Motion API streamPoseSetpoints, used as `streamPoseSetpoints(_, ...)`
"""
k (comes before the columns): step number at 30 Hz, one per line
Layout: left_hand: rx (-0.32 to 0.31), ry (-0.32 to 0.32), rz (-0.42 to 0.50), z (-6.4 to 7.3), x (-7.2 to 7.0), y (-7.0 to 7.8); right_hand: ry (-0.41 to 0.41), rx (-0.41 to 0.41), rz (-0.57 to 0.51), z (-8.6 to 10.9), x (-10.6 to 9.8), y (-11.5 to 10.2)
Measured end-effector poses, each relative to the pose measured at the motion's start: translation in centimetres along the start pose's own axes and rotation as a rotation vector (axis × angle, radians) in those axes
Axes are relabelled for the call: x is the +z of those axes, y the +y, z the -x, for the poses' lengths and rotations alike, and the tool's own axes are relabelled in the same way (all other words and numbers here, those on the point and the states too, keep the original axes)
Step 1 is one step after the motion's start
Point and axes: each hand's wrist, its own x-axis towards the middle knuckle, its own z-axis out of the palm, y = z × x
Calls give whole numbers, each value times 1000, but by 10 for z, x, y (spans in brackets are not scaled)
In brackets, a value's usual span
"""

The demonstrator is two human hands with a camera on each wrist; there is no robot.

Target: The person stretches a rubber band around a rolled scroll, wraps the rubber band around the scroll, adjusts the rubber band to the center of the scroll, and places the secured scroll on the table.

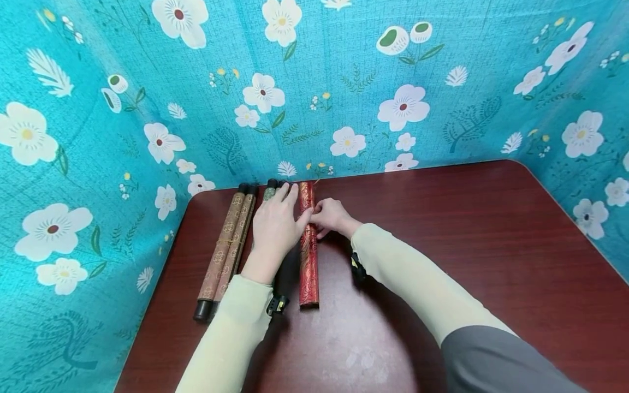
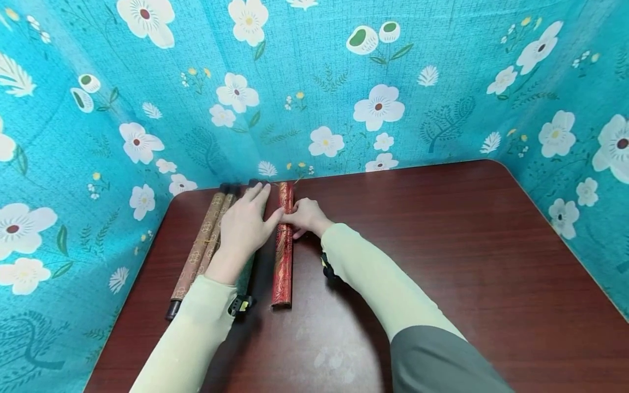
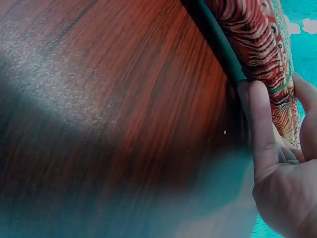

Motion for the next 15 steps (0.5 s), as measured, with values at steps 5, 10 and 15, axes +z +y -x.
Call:
streamPoseSetpoints(5, 10, 26, -3, 0, 1, 1, 3, -2, 157, -5, 5, -6)
streamPoseSetpoints(10, -4, -2, -3, -3, 1, 2, -15, 5, 161, -4, 4, -7)
streamPoseSetpoints(15, -29, -35, 2, -6, 4, 4, -44, -17, 49, 4, -9, 0)
